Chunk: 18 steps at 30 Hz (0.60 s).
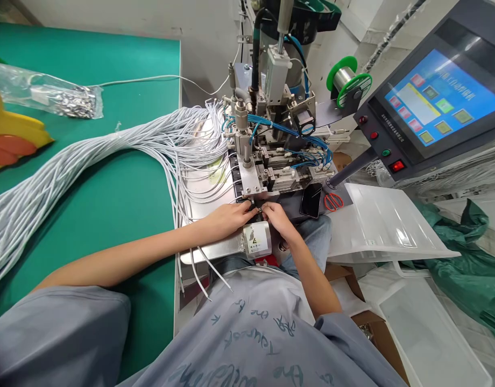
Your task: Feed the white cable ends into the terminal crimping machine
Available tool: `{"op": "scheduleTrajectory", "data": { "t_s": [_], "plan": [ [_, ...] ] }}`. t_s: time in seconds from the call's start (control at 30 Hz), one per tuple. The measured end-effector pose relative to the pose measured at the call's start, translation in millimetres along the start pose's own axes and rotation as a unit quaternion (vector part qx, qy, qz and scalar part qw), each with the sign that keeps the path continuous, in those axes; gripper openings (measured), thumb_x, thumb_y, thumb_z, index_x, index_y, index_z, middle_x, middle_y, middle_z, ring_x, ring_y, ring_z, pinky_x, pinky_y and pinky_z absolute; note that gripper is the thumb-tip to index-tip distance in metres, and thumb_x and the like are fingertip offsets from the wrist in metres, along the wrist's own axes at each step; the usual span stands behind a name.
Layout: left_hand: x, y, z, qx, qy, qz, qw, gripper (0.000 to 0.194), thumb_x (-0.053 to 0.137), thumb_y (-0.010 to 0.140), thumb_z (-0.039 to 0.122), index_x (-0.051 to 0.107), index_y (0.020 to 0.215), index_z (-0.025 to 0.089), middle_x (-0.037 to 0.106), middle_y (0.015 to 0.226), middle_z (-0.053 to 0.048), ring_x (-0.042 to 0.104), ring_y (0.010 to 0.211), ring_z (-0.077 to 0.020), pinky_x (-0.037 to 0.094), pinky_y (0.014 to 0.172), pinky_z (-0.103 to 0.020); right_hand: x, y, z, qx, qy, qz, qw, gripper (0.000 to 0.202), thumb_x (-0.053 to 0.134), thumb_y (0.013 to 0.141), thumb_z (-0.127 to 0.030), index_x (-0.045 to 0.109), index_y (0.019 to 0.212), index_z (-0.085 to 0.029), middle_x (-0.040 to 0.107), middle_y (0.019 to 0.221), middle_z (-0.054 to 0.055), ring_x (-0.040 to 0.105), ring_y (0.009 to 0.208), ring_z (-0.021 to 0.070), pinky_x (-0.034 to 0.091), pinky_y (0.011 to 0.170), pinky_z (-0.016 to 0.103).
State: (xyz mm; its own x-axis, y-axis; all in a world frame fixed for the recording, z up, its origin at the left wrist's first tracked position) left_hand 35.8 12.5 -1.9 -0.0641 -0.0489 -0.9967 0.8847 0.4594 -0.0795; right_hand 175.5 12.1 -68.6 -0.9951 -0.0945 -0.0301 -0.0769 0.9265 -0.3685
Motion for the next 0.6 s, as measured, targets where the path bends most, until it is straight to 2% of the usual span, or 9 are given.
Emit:
{"op": "scheduleTrajectory", "data": {
  "t_s": [0.1,0.17,0.23,0.33,0.43,0.47,0.5,0.57,0.6],
  "plan": [
    [2.2,-3.7,1.7,-0.017,0.019,-0.017,1.0,0.025,0.044,0.081,0.002,0.062,0.098,0.006,0.057,0.086,-0.012,0.061,0.07,-0.0202,0.044,0.057,-0.03,1.8,2.0,1.8,-0.054,-0.03,0.002,0.998,0.031,0.049,0.073,-0.045,0.04,0.059,-0.019,0.035,0.051,-0.006,0.03,0.049,0.0068,0.024,0.048,0.022],
    [2.0,-6.4,1.2,-0.038,0.016,-0.026,0.999,0.019,0.046,0.078,0.001,0.063,0.082,0.008,0.057,0.079,-0.012,0.061,0.07,-0.0217,0.042,0.055,-0.031,1.1,4.0,2.7,-0.088,-0.056,0.016,0.994,0.031,0.047,0.075,-0.045,0.04,0.059,-0.019,0.033,0.052,-0.005,0.03,0.051,0.0077,0.025,0.05,0.023],
    [-0.7,-8.6,0.1,-0.054,0.009,-0.025,0.998,0.019,0.047,0.077,0.0,0.064,0.077,0.009,0.058,0.078,-0.012,0.061,0.073,-0.023,0.041,0.054,-0.03,-2.7,3.5,1.6,-0.111,-0.094,0.047,0.988,0.03,0.046,0.076,-0.043,0.04,0.059,-0.02,0.034,0.054,-0.004,0.031,0.053,0.0088,0.026,0.051,0.023],
    [-5.9,-9.5,-1.6,-0.065,0.003,-0.021,0.998,0.019,0.048,0.078,0.0,0.063,0.076,0.01,0.059,0.083,-0.012,0.061,0.076,-0.0238,0.038,0.051,-0.029,-12.6,-13.5,-7.3,-0.146,-0.131,0.16,0.967,0.027,0.044,0.079,-0.038,0.041,0.06,-0.019,0.037,0.056,-0.003,0.034,0.055,0.0098,0.028,0.054,0.024],
    [-8.6,-8.1,-7.6,-0.11,0.003,-0.023,0.994,0.02,0.045,0.08,0.001,0.063,0.081,0.009,0.06,0.084,-0.014,0.061,0.075,-0.0242,0.037,0.05,-0.029,-8.4,-54.6,-20.9,-0.2,-0.15,0.268,0.931,0.025,0.04,0.086,-0.034,0.046,0.067,-0.019,0.043,0.061,-0.002,0.039,0.058,0.0107,0.031,0.056,0.024],
    [-8.6,-7.6,-10.7,-0.133,0.004,-0.024,0.991,0.022,0.044,0.081,0.0,0.063,0.086,0.008,0.061,0.084,-0.014,0.062,0.075,-0.0245,0.037,0.051,-0.029,0.7,-69.0,-23.7,-0.21,-0.172,0.264,0.925,0.025,0.039,0.087,-0.034,0.049,0.07,-0.019,0.046,0.063,-0.001,0.041,0.059,0.0111,0.032,0.057,0.024],
    [-8.4,-7.2,-13.6,-0.153,0.006,-0.024,0.988,0.024,0.042,0.081,0.0,0.063,0.091,0.007,0.062,0.084,-0.015,0.063,0.076,-0.0249,0.037,0.052,-0.029,14.4,-81.3,-24.3,-0.208,-0.205,0.227,0.929,0.026,0.039,0.088,-0.034,0.051,0.071,-0.019,0.049,0.063,0.0,0.043,0.058,0.0114,0.033,0.058,0.024],
    [-7.4,-6.8,-17.3,-0.178,0.008,-0.026,0.984,0.028,0.039,0.081,-0.002,0.061,0.096,0.006,0.062,0.081,-0.016,0.063,0.076,-0.0257,0.038,0.054,-0.029,50.8,-100.0,-18.0,-0.179,-0.294,0.087,0.935,0.026,0.041,0.089,-0.032,0.056,0.072,-0.019,0.057,0.065,0.001,0.049,0.06,0.0125,0.034,0.06,0.024],
    [-7.1,-6.9,-17.7,-0.182,0.008,-0.027,0.983,0.029,0.038,0.081,-0.003,0.061,0.096,0.005,0.062,0.079,-0.016,0.063,0.076,-0.026,0.039,0.055,-0.03,69.3,-107.1,-12.0,-0.16,-0.339,0.016,0.927,0.023,0.043,0.088,-0.032,0.058,0.076,-0.019,0.061,0.069,0.003,0.052,0.063,0.0139,0.035,0.061,0.025]
  ]
}}
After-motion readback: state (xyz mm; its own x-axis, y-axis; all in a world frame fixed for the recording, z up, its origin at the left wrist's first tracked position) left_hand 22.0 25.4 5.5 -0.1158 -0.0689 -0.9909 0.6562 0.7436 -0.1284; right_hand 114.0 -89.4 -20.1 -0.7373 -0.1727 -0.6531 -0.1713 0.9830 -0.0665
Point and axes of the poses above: each hand's wrist, its own y-axis towards the middle knuckle, its own x-axis out of the palm, z = x × y, the point moved 4 cm from there along y, towards the middle knuckle
